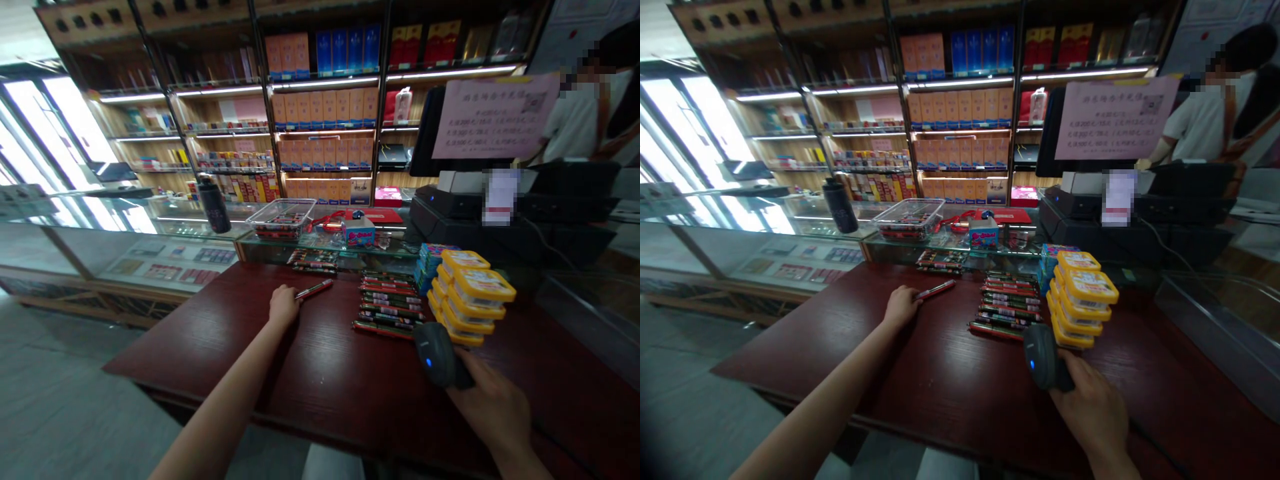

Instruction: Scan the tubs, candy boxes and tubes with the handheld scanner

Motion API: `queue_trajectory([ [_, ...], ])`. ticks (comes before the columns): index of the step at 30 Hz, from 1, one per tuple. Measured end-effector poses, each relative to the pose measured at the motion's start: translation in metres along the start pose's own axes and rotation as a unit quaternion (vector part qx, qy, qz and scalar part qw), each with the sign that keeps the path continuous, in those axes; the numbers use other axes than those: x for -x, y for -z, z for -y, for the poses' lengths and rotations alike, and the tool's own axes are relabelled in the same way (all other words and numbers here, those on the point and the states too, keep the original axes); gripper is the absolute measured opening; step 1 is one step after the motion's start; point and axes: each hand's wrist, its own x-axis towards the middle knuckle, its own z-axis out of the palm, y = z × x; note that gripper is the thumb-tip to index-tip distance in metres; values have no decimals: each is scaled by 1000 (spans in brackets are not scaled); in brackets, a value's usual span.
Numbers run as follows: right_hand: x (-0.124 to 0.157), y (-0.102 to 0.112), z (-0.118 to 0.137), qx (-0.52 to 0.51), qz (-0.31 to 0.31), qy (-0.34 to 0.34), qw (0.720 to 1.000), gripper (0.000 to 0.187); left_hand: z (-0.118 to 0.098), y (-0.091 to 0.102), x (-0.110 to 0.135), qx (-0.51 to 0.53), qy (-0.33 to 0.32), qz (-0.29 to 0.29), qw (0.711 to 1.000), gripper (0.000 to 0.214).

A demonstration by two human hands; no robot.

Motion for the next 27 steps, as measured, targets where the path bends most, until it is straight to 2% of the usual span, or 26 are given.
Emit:
queue_trajectory([
  [4, -2, 1, 3, -30, 34, -33, 998, 34, -11, 9, 25, 11, 40, 12, 999, 20],
  [8, -12, 15, 15, -75, 128, -95, 984, 33, -30, 3, 51, 65, 54, -8, 996, 22],
  [11, -21, 29, 24, -138, 195, -136, 962, 29, -39, -5, 65, 98, 38, -40, 994, 21],
  [14, -27, 40, 36, -281, 224, -181, 915, 30, -40, -8, 70, 123, 35, -59, 990, 21],
  [17, -31, 49, 54, -464, 224, -210, 831, 36, -39, -7, 70, 127, 33, -56, 990, 21],
  [19, -33, 53, 66, -507, 269, -251, 780, 37, -39, -7, 71, 121, 27, -55, 991, 22],
  [21, -35, 57, 76, -520, 313, -286, 741, 36, -39, -7, 71, 120, 24, -57, 991, 22],
  [23, -37, 59, 82, -531, 333, -301, 719, 35, -39, -10, 72, 123, 22, -63, 990, 22],
  [27, -41, 60, 88, -544, 346, -303, 702, 34, -38, -14, 71, 124, 2, -73, 990, 18],
])
